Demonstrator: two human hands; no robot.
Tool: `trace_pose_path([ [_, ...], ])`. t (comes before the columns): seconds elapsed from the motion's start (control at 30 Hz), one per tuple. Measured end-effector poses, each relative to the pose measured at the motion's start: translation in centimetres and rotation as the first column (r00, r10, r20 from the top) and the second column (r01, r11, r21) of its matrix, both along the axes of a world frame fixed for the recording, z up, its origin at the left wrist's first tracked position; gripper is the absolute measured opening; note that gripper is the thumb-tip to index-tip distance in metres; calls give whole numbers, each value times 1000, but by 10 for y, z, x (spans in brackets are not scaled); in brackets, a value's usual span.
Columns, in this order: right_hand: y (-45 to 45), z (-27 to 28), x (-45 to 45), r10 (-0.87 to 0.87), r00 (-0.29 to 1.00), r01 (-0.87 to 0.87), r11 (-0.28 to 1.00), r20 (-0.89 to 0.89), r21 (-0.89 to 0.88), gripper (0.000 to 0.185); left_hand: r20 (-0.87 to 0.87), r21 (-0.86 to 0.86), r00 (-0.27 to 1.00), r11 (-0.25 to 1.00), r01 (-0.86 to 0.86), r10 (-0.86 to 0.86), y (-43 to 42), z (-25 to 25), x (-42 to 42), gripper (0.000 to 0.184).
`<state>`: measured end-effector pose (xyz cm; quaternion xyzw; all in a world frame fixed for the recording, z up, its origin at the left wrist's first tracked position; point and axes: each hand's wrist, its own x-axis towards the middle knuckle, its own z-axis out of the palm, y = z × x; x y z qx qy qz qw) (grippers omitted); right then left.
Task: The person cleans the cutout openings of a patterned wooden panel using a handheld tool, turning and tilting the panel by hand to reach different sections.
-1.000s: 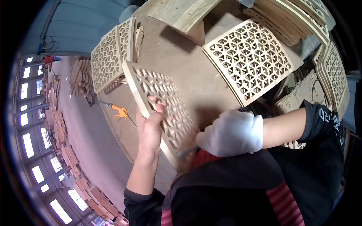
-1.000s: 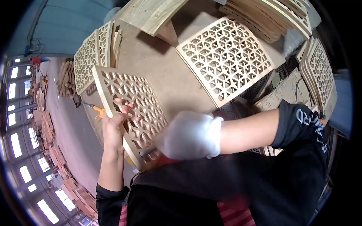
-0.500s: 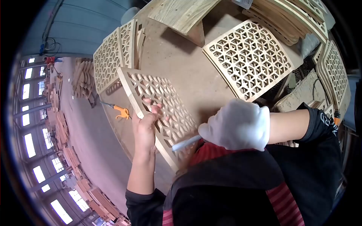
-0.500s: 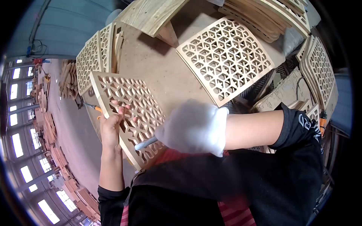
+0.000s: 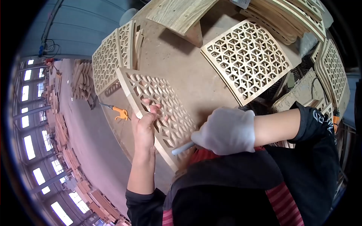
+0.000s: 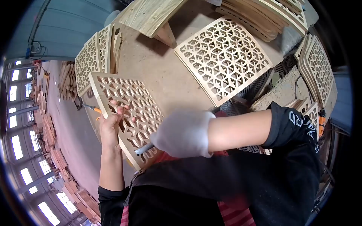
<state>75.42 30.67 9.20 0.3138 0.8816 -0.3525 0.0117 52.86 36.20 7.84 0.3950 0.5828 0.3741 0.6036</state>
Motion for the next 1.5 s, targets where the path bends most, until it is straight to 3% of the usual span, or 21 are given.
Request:
trace_pose_path([
  [0.13, 5, 5, -3, -44, 994, 47, 999, -98, 28, 23, 11, -12, 1000, 1000, -11, 11, -1, 3, -1, 41],
  [0.23, 0, -9, -6, 67, 991, -14, 908, -113, 418, 24, 14, -39, 1000, 999, -17, 17, 0, 5, -2, 44],
  [0.33, -2, -10, -5, 46, 999, -23, 836, -27, 549, 22, 16, -36, 1000, 999, 6, -5, 2, 2, -4, 44],
  [0.4, 7, -1, -6, 14, 1000, -13, 993, -3, 118, 23, 40, -33, 999, 999, 14, -13, 2, 0, -4, 43],
  [0.43, 11, 3, -6, 0, 1000, 1, 994, 11, -111, 24, 36, -37, 999, 999, 7, -5, 1, 0, -4, 43],
  [0.53, 16, -7, -11, -61, 993, 52, 994, -101, -95, 24, 41, -34, 999, 999, -1, 3, 2, 2, -2, 42],
  [0.63, 14, 13, -16, -59, 998, 55, 979, -16, -195, 24, 41, -25, 999, 1000, -7, 8, 0, 1, -6, 41],
  [0.73, -3, -23, -28, -89, 951, 161, 961, -297, 227, 25, 26, -21, 999, 999, -41, 41, 0, 1, -3, 39],
  [0.83, -12, -48, -53, 55, 831, 204, 895, -553, 396, 12, 13, -34, 999, 999, -38, 38, -1, 6, 2, 40],
  [0.9, -22, -43, -61, -68, 829, 302, 890, -555, 342, 12, 20, -48, 1000, 999, -21, 22, 2, 8, 3, 40],
  [1.1, -19, -40, -34, -94, 906, 284, 858, -412, 427, 11, 26, -5, 999, 999, -44, 44, 3, 0, -13, 38],
  [1.37, -11, -28, -46, -125, 900, 173, 982, -417, 80, 10, 47, -10, 997, 998, -63, 63, -3, 1, -11, 41],
  [1.47, -7, -29, -38, 39, 929, 127, 900, -369, 416, 10, 3, -26, 999, 999, -44, 44, 3, 2, -2, 42],
  [1.5, -7, -27, -37, -5, 927, 155, 916, -375, 371, 10, 1, 3, 1000, 1000, -15, 15, 5, -2, -4, 40],
])
